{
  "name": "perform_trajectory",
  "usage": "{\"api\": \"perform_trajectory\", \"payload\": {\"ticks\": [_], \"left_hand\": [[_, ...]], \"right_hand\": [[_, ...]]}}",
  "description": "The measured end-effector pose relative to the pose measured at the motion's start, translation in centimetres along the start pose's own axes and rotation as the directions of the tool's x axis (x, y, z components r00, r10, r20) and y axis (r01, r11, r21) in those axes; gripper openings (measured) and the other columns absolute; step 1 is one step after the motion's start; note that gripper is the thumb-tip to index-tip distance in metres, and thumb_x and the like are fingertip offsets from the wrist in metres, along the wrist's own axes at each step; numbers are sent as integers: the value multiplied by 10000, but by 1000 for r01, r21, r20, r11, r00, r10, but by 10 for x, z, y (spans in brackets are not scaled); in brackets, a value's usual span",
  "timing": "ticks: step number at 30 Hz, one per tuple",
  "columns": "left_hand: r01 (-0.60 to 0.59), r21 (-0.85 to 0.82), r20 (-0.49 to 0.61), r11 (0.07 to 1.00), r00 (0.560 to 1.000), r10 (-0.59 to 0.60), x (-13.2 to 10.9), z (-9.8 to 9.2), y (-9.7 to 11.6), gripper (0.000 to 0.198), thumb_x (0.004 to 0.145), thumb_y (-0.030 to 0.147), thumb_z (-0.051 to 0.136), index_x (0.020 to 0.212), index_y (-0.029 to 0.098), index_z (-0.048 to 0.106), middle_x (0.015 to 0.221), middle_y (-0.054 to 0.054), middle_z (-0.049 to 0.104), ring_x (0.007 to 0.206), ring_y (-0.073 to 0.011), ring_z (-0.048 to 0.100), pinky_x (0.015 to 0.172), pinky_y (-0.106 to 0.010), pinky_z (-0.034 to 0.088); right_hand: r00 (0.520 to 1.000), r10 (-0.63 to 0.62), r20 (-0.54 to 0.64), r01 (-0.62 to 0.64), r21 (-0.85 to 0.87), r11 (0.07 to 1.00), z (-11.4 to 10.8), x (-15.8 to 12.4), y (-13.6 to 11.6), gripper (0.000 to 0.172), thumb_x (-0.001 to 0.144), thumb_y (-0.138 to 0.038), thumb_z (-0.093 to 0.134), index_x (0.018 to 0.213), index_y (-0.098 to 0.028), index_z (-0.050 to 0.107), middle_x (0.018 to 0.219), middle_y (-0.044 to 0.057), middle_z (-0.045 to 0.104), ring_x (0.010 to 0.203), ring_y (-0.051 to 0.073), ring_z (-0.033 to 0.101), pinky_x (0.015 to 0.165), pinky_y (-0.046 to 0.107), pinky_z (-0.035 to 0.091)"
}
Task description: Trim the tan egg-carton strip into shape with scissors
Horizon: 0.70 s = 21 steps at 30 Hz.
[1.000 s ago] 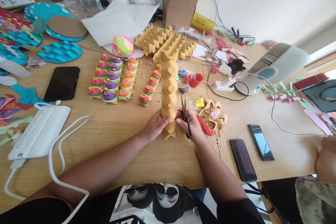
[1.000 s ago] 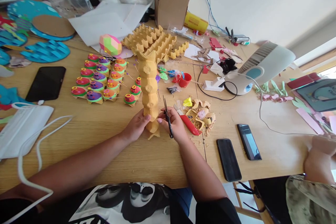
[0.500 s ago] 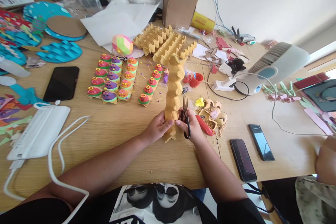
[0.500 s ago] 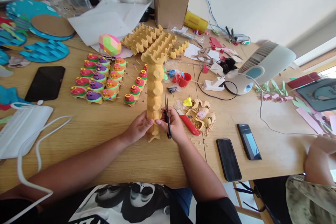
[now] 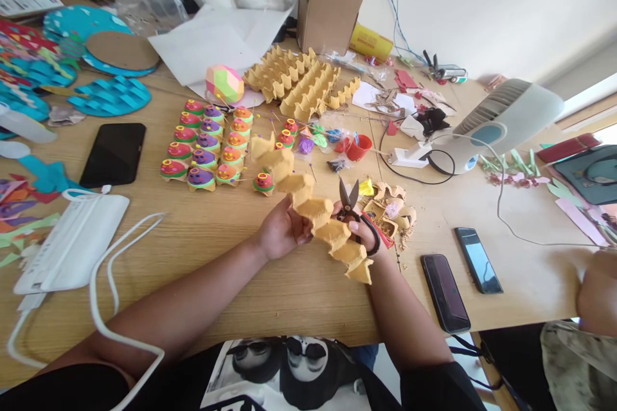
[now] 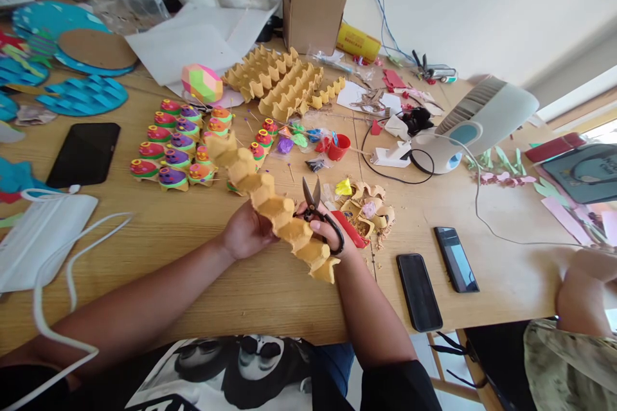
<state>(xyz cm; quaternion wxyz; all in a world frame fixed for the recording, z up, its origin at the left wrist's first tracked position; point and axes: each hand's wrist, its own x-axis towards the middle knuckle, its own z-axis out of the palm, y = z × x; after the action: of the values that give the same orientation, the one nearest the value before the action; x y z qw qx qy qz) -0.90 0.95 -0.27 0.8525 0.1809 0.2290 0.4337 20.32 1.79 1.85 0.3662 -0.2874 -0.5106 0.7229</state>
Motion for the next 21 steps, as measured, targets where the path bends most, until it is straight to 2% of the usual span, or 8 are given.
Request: {"api": "perform_trajectory", "payload": {"ticks": [3, 6, 9, 11, 13, 15, 19, 21], "left_hand": [[109, -9, 153, 994, 982, -106, -6, 3, 5, 499, 883, 565, 618, 1102, 130, 728, 948, -105, 712, 504, -116, 565, 389, -220, 390], [167, 7, 318, 986, 934, -161, -9, 2, 6, 570, 906, 645, 548, 1074, 129, 724, 1069, -120, 700, 508, -106, 582, 371, -217, 389], [206, 79, 433, 975, 874, -220, -12, -3, 7, 730, 920, 783, 389, 1010, 132, 707, 896, -100, 692, 576, -162, 629, 414, -237, 441], [211, 165, 475, 963, 839, -265, -14, -6, 8, 777, 886, 839, 371, 1015, 142, 690, 804, -92, 681, 594, -189, 629, 463, -266, 472], [189, 262, 482, 946, 824, -298, -17, -8, 10, 754, 840, 850, 450, 1063, 164, 668, 803, -99, 695, 620, -220, 640, 536, -320, 509], [130, 320, 463, 939, 843, -275, -19, -9, 12, 759, 794, 858, 503, 1099, 178, 644, 792, -104, 700, 614, -249, 653, 576, -372, 524], [98, 279, 440, 955, 871, -218, -19, -14, 13, 741, 756, 835, 567, 1137, 200, 604, 815, -91, 694, 606, -252, 674, 550, -365, 516], [177, 209, 499, 962, 827, -261, -17, -18, 12, 681, 669, 735, 723, 1112, 233, 598, 828, -74, 698, 625, -251, 682, 541, -349, 515]], "right_hand": [[991, -19, 129, 33, -108, 994, -5, -3, -8, 412, 827, -537, 731, 1077, -218, 656, 1017, 50, 647, 916, 215, 615, 767, 309, 489], [974, -17, 226, 43, -108, 993, -8, -4, -10, 431, 821, -541, 747, 1070, -200, 664, 1033, 49, 646, 968, 213, 609, 833, 303, 475], [963, 56, 265, -43, -53, 998, -9, -7, -6, 450, 824, -558, 742, 1072, -192, 659, 972, 42, 645, 880, 187, 608, 761, 279, 481], [960, 109, 258, -125, 48, 991, -9, -9, -2, 474, 841, -615, 694, 1073, -205, 638, 855, 22, 633, 755, 175, 596, 668, 278, 487], [968, 135, 210, -174, 179, 968, -7, -9, 0, 524, 854, -701, 620, 1082, -230, 598, 751, -1, 612, 646, 175, 578, 582, 286, 481], [985, 133, 106, -156, 264, 952, -6, -4, 2, 565, 848, -766, 576, 1079, -250, 565, 705, -12, 615, 576, 172, 563, 525, 283, 461], [989, 99, -113, -56, 336, 940, -10, 12, 5, 546, 830, -766, 617, 1034, -262, 571, 716, -6, 643, 593, 169, 600, 492, 254, 402], [972, 67, -224, 20, 362, 932, -14, 18, 6, 487, 859, -722, 621, 999, -256, 599, 746, 3, 650, 668, 183, 637, 542, 277, 446]]}}
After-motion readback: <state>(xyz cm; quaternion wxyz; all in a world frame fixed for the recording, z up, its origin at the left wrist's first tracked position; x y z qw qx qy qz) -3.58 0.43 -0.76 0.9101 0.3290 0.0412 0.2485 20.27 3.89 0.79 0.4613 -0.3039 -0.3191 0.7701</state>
